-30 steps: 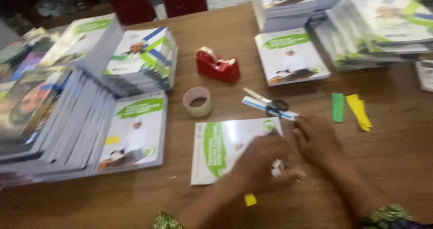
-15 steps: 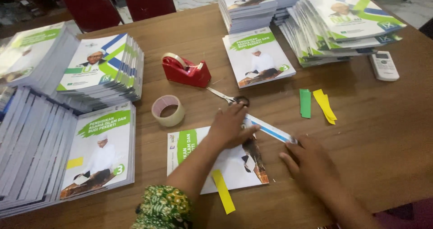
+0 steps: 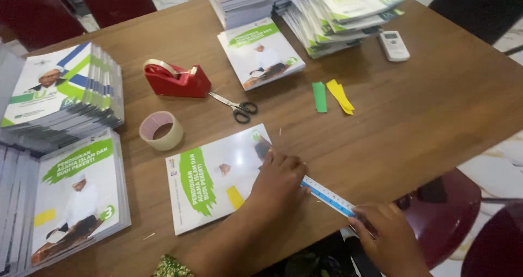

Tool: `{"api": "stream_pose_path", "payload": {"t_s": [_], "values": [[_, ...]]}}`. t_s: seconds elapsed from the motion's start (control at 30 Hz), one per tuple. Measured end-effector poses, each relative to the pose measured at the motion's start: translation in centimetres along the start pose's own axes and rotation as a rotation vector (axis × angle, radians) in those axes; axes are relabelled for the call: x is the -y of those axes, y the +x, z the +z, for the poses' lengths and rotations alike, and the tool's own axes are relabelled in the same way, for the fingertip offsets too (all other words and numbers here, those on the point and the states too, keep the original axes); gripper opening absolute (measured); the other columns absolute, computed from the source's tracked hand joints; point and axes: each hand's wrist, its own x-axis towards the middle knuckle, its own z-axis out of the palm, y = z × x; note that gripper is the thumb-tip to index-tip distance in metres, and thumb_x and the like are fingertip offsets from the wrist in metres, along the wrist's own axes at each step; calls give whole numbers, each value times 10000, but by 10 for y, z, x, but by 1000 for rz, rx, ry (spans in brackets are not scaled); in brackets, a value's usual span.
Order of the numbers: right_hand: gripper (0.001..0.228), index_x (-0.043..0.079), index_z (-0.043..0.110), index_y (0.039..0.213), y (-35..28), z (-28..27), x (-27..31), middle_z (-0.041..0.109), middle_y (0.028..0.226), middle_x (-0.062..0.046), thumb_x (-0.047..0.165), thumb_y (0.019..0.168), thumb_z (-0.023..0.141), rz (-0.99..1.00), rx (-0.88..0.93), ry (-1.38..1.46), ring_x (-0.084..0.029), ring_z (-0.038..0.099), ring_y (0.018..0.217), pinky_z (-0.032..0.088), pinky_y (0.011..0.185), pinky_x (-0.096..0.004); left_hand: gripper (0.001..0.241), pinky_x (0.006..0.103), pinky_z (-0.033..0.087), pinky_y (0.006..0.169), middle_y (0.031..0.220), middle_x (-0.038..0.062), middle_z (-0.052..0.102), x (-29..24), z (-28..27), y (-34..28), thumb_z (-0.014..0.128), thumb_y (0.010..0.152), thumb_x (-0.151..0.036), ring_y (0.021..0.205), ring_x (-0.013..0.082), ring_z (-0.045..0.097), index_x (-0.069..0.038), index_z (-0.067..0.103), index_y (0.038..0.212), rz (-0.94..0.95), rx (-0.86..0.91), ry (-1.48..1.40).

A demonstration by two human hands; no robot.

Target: Applying colored strips and tape to the covers of books.

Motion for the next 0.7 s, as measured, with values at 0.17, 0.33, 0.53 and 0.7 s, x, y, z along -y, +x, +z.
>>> {"api": "stream_pose_path", "payload": {"t_s": [0.17, 0.33, 0.53, 0.7], "values": [[250, 185, 827, 1003, -33, 3, 6, 767, 1017, -14, 317, 792, 798, 315, -75, 127, -164, 743, 937, 550, 883, -307, 350, 515, 379, 957, 1099, 118, 690, -14, -6, -2, 711, 810, -418, 1029, 334, 632, -119, 710, 991, 39, -20, -29], [223, 219, 827, 940, -38, 5, 12, 772, 961, 44, 355, 764, 816, 377, -131, 156, -122, 739, 887, 545, 769, -290, 456, 406, 510, 930, 1215, 128, 577, -14, -10, -9, 806, 815, -187, 1116, 306, 603, -77, 641, 1226, -62, -33, -587], [541, 160, 724, 1226, -19, -7, 6, 708, 1197, -43, 362, 738, 843, 85, -99, 155, -184, 694, 1100, 510, 1004, -313, 188, 307, 520, 689, 963, 19, 662, -50, -51, -32, 789, 829, -126, 778, 164, 638, -159, 731, 1005, -354, -216, -752], [535, 82, 670, 1293, 31, -18, 18, 727, 1123, -70, 331, 837, 801, -439, -33, -14, -247, 705, 964, 545, 847, -360, 166, 215, 569, 627, 943, -10, 748, -55, -63, -61, 834, 834, -131, 702, 79, 680, -132, 729, 964, -699, -371, -1122]]}}
